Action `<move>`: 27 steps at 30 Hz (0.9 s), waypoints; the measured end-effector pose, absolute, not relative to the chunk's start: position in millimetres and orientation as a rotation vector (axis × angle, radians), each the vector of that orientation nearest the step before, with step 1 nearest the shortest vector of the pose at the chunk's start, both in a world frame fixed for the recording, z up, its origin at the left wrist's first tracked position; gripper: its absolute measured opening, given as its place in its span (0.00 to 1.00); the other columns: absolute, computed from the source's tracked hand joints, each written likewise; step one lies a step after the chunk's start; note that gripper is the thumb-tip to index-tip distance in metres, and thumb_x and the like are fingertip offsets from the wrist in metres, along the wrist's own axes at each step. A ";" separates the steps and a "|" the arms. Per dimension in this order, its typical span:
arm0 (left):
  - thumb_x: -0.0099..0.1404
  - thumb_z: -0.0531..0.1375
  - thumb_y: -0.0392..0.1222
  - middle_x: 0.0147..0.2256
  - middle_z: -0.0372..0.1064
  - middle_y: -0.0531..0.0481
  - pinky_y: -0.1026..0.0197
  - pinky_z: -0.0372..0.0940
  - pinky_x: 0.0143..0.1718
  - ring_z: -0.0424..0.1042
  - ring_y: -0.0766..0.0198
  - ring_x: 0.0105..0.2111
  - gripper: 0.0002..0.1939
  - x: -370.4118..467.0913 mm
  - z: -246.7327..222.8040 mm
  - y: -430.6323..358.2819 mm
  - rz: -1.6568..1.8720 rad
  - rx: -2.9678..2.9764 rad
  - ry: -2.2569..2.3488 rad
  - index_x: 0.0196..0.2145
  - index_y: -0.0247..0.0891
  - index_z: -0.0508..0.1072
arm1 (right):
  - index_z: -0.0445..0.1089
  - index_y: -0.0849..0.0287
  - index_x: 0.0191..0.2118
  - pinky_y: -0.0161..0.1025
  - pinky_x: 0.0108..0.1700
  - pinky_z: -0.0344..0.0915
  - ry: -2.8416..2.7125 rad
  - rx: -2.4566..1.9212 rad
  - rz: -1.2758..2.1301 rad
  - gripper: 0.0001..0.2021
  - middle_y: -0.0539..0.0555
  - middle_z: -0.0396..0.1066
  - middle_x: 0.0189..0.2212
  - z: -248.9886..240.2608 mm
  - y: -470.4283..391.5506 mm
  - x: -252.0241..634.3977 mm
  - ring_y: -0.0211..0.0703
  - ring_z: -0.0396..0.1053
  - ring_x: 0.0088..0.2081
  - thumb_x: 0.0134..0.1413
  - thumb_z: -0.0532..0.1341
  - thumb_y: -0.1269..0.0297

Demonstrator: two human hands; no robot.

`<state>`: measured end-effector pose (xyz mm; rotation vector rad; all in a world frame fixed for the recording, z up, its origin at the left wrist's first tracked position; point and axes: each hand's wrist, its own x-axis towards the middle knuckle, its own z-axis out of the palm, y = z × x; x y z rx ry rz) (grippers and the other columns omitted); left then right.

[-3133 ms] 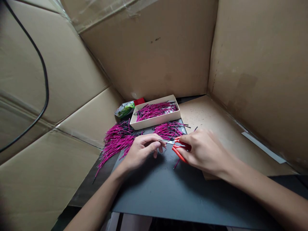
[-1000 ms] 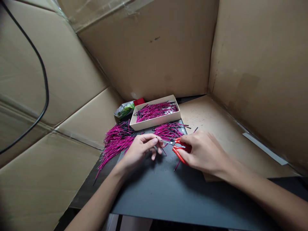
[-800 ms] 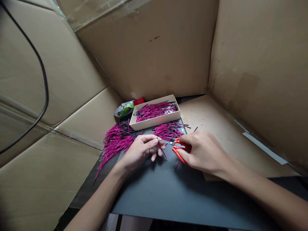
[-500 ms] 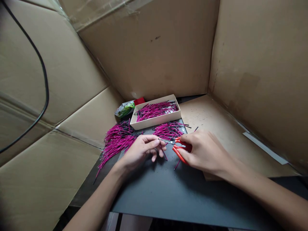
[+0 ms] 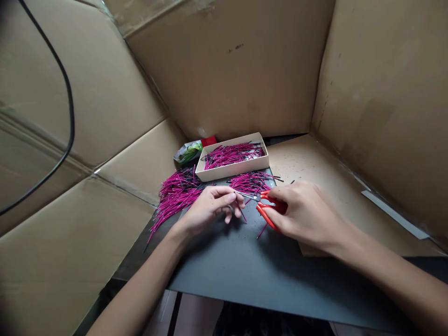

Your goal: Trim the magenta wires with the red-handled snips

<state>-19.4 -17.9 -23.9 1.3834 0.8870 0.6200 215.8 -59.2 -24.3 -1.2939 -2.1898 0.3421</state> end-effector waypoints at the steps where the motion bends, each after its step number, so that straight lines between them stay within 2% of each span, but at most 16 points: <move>1: 0.64 0.60 0.46 0.31 0.72 0.42 0.68 0.63 0.21 0.74 0.64 0.28 0.14 -19.1 -23.6 -17.9 0.632 1.397 0.887 0.34 0.28 0.75 | 0.75 0.58 0.33 0.37 0.26 0.52 -2.189 -1.296 0.343 0.09 0.50 0.69 0.20 -24.1 -59.4 216.2 0.36 0.60 0.22 0.54 0.59 0.62; 14: 0.59 0.63 0.40 0.29 0.73 0.44 0.66 0.65 0.24 0.70 0.67 0.26 0.10 -17.3 -25.2 -21.0 0.688 1.487 0.871 0.35 0.28 0.77 | 0.76 0.58 0.33 0.36 0.25 0.52 -2.189 -1.303 0.308 0.09 0.49 0.69 0.19 -24.0 -60.1 213.7 0.35 0.60 0.21 0.52 0.59 0.62; 17: 0.58 0.64 0.39 0.27 0.72 0.47 0.66 0.64 0.24 0.68 0.69 0.23 0.09 -16.7 -24.0 -22.1 0.696 1.494 0.885 0.34 0.29 0.77 | 0.76 0.58 0.35 0.36 0.25 0.53 -2.202 -1.307 0.285 0.09 0.49 0.70 0.20 -22.9 -60.8 212.0 0.35 0.62 0.21 0.51 0.60 0.63; 19: 0.57 0.64 0.38 0.25 0.71 0.48 0.66 0.63 0.24 0.66 0.70 0.22 0.08 -16.6 -23.1 -22.8 0.700 1.504 0.903 0.33 0.29 0.78 | 0.76 0.59 0.38 0.36 0.25 0.53 -2.232 -1.276 0.318 0.11 0.50 0.71 0.21 -23.3 -60.7 211.4 0.35 0.63 0.22 0.52 0.59 0.62; 27: 0.57 0.64 0.38 0.24 0.68 0.50 0.65 0.60 0.24 0.64 0.70 0.21 0.08 -17.9 -23.4 -22.3 0.713 1.567 0.914 0.32 0.29 0.77 | 0.77 0.59 0.38 0.35 0.26 0.56 -2.250 -1.202 0.367 0.11 0.51 0.72 0.22 -28.4 -59.2 212.2 0.35 0.65 0.21 0.55 0.58 0.62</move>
